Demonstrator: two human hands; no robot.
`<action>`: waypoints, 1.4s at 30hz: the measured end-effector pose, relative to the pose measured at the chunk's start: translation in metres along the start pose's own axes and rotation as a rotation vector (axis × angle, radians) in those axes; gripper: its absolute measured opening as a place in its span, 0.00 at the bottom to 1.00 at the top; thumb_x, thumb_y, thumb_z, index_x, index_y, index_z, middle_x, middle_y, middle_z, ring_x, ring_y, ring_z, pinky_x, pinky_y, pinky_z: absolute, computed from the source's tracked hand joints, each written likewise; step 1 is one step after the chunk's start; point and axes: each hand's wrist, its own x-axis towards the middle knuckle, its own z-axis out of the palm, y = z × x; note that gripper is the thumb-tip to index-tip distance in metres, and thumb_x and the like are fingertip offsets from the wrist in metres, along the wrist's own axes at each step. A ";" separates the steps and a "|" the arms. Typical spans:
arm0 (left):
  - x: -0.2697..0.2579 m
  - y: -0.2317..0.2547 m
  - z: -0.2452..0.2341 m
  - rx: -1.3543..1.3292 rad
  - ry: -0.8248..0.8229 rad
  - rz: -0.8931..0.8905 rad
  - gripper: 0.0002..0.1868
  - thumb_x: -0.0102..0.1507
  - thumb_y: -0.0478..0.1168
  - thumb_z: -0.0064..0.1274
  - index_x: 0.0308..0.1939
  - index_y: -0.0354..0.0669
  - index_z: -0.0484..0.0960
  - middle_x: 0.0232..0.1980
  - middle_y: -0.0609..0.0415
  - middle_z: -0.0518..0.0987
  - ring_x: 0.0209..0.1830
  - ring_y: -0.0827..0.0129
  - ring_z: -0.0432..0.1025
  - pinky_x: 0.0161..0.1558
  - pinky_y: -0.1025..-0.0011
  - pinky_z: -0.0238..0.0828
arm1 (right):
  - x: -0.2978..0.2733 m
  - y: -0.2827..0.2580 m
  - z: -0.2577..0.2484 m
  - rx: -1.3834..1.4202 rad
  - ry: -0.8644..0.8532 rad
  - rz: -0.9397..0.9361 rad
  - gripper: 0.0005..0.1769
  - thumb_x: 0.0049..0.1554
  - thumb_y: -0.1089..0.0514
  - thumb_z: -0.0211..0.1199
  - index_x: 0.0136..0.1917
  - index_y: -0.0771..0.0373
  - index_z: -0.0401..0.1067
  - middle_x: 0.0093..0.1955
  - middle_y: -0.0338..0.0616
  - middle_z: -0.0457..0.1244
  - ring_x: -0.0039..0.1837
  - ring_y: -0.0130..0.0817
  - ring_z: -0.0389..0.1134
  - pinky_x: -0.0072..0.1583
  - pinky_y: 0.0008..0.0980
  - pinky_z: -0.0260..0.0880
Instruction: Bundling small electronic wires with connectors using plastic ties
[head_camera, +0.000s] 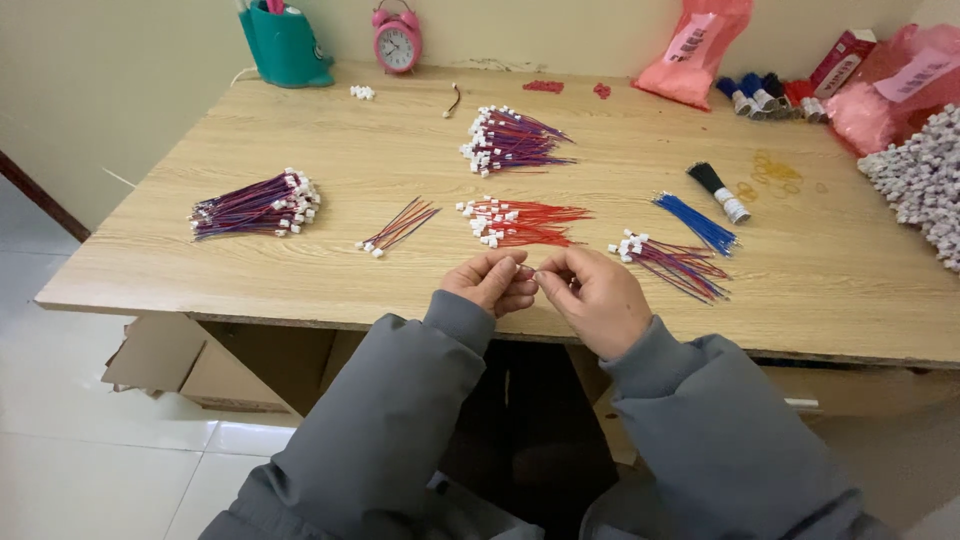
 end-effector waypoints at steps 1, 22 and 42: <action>0.001 -0.001 -0.002 -0.034 0.003 -0.018 0.14 0.67 0.38 0.48 0.53 0.34 0.76 0.39 0.39 0.81 0.36 0.60 0.80 0.37 0.68 0.84 | 0.000 -0.003 -0.001 0.005 0.025 -0.008 0.03 0.54 0.55 0.64 0.42 0.55 0.75 0.33 0.43 0.65 0.41 0.38 0.68 0.44 0.31 0.68; 0.008 -0.017 -0.012 -0.065 0.050 -0.108 0.13 0.64 0.42 0.55 0.48 0.36 0.78 0.36 0.44 0.81 0.32 0.62 0.80 0.34 0.68 0.84 | 0.000 -0.005 -0.002 -0.125 0.023 -0.042 0.05 0.52 0.52 0.65 0.37 0.52 0.76 0.30 0.40 0.63 0.39 0.39 0.69 0.43 0.34 0.67; 0.013 -0.023 -0.013 0.041 0.039 -0.049 0.13 0.63 0.41 0.57 0.47 0.36 0.79 0.36 0.44 0.80 0.33 0.64 0.79 0.34 0.70 0.83 | 0.003 -0.007 0.001 -0.167 0.012 0.006 0.06 0.50 0.51 0.64 0.35 0.53 0.76 0.31 0.46 0.65 0.41 0.45 0.70 0.43 0.37 0.67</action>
